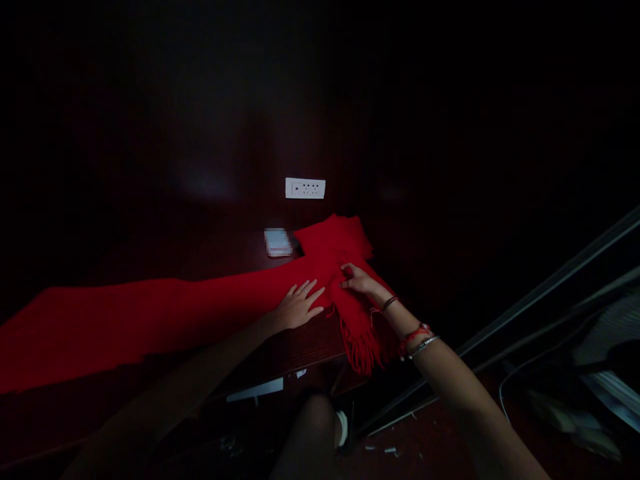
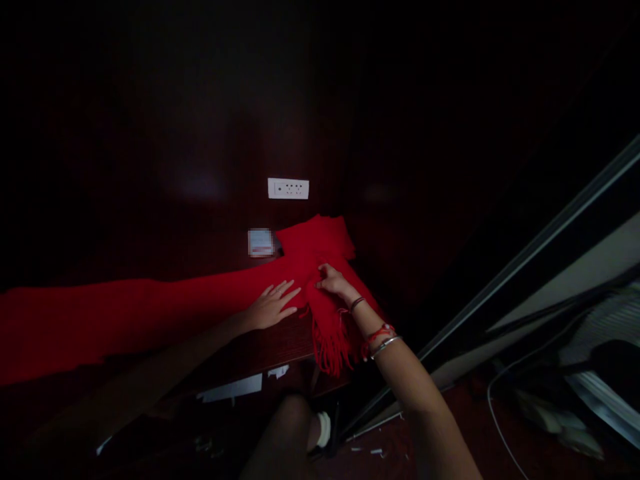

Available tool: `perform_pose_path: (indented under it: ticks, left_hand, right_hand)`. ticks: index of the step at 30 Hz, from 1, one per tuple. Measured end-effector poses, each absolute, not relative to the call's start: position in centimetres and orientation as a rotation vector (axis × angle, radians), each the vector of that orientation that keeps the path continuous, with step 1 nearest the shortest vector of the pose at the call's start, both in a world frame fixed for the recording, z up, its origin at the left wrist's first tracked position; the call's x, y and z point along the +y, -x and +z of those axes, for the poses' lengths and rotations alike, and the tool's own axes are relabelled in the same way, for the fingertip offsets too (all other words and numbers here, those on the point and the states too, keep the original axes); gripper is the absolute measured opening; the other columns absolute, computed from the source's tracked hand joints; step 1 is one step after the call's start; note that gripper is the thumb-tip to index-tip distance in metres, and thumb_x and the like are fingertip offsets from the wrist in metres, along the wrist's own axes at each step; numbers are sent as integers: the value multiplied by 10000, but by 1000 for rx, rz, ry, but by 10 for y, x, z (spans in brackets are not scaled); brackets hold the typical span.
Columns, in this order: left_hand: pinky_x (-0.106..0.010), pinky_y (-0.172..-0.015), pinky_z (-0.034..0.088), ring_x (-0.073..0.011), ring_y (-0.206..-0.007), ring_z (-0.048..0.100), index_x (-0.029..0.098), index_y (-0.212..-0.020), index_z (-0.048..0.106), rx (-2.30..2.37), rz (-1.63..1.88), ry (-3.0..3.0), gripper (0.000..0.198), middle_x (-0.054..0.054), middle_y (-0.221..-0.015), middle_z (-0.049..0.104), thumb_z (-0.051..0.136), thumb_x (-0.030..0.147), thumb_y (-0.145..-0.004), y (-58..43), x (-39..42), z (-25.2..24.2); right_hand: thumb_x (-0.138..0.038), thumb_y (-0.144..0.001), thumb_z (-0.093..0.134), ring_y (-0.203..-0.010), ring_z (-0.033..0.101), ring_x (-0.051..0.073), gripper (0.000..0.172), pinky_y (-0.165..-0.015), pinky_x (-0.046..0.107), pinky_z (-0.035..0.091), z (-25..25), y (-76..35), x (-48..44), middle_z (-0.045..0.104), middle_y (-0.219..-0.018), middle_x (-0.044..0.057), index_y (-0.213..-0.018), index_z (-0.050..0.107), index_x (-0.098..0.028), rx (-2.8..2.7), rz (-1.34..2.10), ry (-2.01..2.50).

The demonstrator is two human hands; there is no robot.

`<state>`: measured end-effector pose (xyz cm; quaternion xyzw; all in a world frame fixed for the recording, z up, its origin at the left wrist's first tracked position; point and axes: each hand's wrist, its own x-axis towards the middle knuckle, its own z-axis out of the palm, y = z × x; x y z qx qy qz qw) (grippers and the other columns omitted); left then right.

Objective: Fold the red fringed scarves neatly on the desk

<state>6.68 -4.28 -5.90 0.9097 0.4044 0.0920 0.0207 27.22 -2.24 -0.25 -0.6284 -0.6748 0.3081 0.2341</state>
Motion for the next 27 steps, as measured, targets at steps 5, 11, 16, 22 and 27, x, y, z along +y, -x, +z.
perform_pose_path:
  ticks: [5,11,16,22,27]
  left_hand:
    - [-447,-972,142,-248,-1245,146,262,-1297,235,1242,200,-2792,505,-78,-1372,190,251,480,-842,-69,-42,-54]
    - [-456,-971,130,-254,-1250,121,276,-1301,219,1211,164,-2764,510,-75,-1377,174,244,492,-840,-67,-43,-53]
    - [-450,-963,162,-255,-1238,163,296,-1268,292,1161,237,-2739,449,-68,-1368,200,222,461,-856,-66,-39,-44]
    - [-353,-872,341,-246,-1070,406,193,-1206,388,1212,387,-2882,459,-107,-1200,401,420,378,-787,-76,-48,-30]
    - [-310,-743,419,-223,-946,502,190,-1231,342,1237,264,-2900,501,-104,-1107,476,353,78,-743,-81,-55,-27]
  right_hand:
    - [-83,-626,454,-554,493,91,326,-504,204,402,13,-279,-21,524,-695,-16,-942,463,-166,-1976,737,1575]
    - [-43,-661,430,-798,524,182,213,-695,267,402,33,-313,-27,559,-761,82,-749,600,-135,-2077,272,1986]
    - [-121,-722,461,-959,458,259,236,-772,342,362,32,-312,-34,491,-1028,173,-911,601,-132,-2058,50,2119]
    - [-365,-644,613,-996,451,221,411,-808,278,351,21,-284,-28,544,-991,95,-996,570,-157,-2417,255,1937]
    - [-288,-566,665,-1030,413,260,413,-789,350,340,13,-292,-32,483,-1082,87,-962,581,-208,-2437,170,1969]
